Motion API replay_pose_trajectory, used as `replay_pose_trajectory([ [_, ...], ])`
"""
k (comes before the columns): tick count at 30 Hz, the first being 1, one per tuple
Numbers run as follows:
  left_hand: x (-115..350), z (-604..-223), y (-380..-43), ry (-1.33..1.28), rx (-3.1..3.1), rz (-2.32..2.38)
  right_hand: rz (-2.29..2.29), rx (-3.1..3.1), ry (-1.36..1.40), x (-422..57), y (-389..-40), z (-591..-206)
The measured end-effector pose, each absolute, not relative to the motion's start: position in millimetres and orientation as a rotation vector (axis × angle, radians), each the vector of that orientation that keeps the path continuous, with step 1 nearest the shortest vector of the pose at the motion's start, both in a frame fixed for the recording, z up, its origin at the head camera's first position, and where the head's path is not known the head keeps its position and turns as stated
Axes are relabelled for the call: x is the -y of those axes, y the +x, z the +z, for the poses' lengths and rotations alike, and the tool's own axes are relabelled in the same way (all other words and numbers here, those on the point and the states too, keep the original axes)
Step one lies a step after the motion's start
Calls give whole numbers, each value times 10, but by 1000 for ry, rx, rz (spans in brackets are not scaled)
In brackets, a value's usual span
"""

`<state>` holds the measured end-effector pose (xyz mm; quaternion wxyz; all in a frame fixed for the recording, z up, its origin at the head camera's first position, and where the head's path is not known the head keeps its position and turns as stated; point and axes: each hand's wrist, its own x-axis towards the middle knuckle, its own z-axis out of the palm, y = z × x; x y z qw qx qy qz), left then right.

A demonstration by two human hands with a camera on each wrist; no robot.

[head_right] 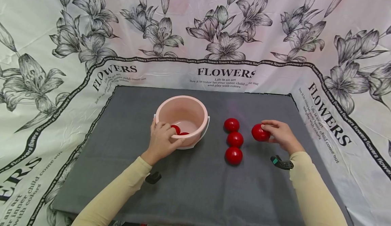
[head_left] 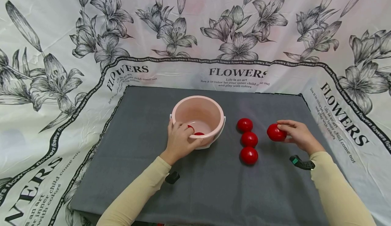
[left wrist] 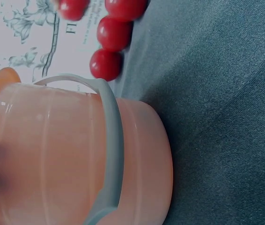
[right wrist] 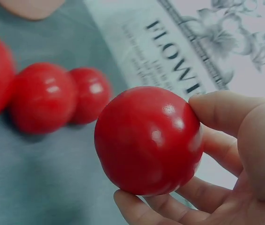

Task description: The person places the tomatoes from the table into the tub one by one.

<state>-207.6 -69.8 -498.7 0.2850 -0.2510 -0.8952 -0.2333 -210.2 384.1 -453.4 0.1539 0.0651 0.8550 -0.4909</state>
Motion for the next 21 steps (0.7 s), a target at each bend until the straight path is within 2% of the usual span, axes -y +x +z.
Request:
replay_pose_trajectory([
  [9, 686, -4984, -2075, -661, 2408, -634, -1334, -2580, 99, -3633, -2403, -3973],
  [21, 703, -4999, -2088, -668, 2400, -638, -1273, -2545, -61, -2740, -2796, -3577],
])
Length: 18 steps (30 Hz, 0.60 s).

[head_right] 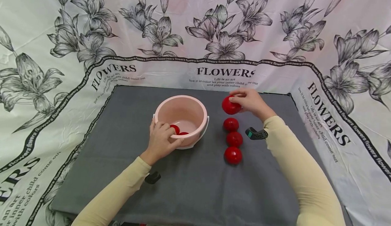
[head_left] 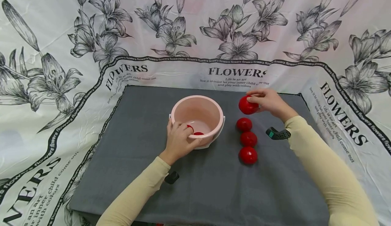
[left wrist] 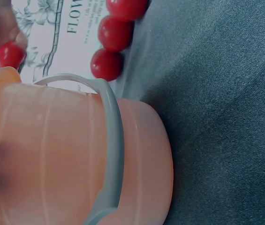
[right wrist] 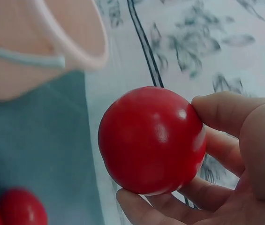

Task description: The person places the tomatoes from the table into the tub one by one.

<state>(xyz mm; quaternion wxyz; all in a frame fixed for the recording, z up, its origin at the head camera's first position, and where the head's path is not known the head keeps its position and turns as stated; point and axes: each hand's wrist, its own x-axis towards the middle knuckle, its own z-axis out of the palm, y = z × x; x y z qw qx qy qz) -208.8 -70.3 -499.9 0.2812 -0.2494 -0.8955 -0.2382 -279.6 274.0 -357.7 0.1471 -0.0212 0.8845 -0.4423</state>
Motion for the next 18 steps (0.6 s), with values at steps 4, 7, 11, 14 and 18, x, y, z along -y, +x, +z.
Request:
replay_pose_trajectory([
  [4, 701, -5000, -2086, -665, 2414, -642, -1296, -2537, -129, -2425, -2863, -3529],
  [7, 699, -5008, -2089, -666, 2414, -637, -1306, -2529, -167, -2223, -2915, -3517],
  [11, 699, -5012, -2092, -673, 2405, -641, -1300, -2514, -201, -1987, -2983, -3533],
  [14, 699, -5010, -2092, -681, 2393, -646, -1298, -2510, -255, -1821, -3025, -3569],
  [18, 696, -5004, -2100, -689, 2377, -640, -1276, -2514, -319, -1604, -3059, -3645],
])
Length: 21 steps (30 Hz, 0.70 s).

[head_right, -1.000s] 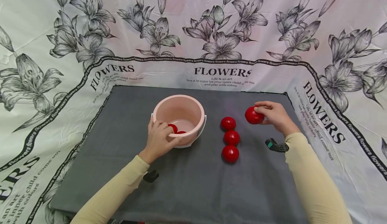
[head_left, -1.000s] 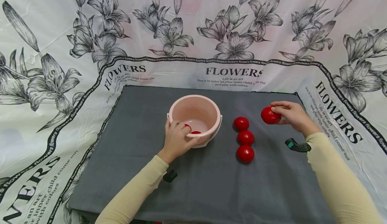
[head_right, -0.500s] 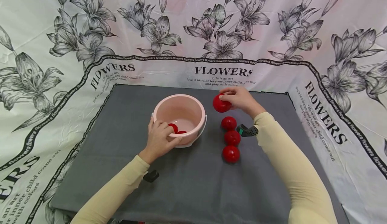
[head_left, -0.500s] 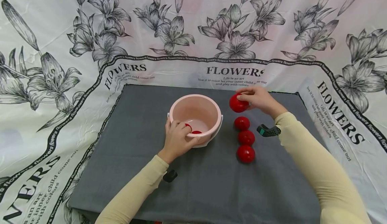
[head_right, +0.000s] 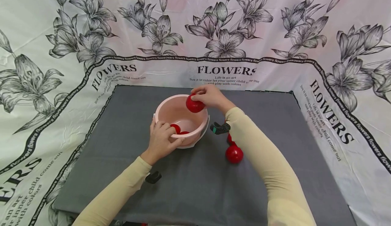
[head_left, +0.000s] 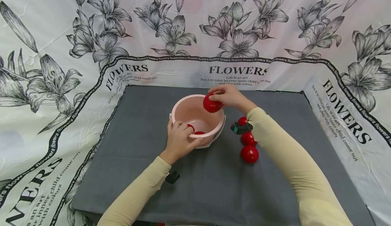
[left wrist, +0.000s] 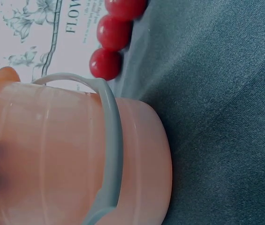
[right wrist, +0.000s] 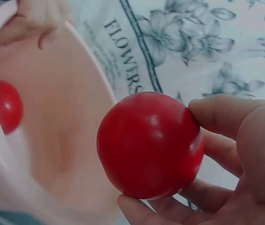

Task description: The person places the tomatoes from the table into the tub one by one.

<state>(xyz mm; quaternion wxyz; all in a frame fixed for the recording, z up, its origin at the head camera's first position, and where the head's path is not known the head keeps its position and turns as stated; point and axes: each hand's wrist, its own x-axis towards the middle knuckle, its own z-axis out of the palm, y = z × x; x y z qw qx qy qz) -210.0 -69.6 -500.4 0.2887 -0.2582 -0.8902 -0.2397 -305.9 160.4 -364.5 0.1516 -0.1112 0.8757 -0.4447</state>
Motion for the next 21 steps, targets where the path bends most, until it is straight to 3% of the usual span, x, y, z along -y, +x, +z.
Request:
replay_pose_trajectory([
  [21, 689, -5005, -2089, -675, 2401, -603, -1095, -2438, -451, -1033, -2985, -4227],
])
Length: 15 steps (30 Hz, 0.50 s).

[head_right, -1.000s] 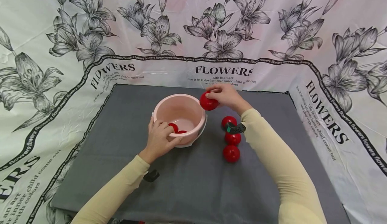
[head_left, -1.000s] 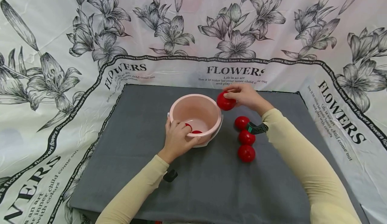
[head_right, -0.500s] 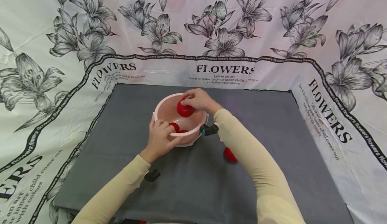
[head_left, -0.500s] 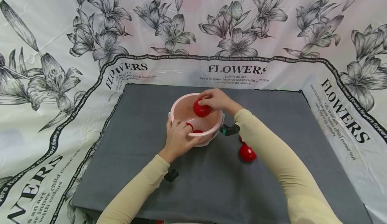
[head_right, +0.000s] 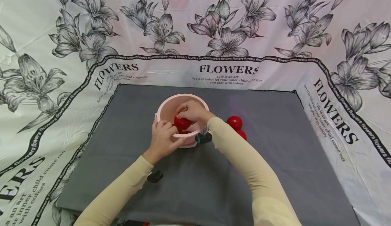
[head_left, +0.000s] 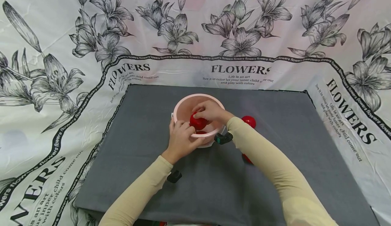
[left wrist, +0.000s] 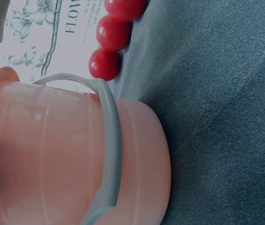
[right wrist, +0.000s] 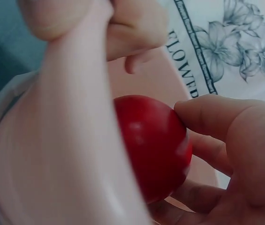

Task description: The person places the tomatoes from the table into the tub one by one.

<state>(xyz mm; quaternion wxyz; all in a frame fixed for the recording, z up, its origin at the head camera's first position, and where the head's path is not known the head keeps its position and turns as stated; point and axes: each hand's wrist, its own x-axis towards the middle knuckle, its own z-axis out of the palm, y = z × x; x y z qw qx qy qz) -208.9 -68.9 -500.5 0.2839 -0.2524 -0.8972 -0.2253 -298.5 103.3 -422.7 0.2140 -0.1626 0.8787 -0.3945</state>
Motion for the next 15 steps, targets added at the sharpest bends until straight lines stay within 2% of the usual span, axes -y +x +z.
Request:
replay_pose_trajectory([
  [15, 693, -5011, -2088, -680, 2362, -599, -1130, -2415, -433, -955, -2961, -4314],
])
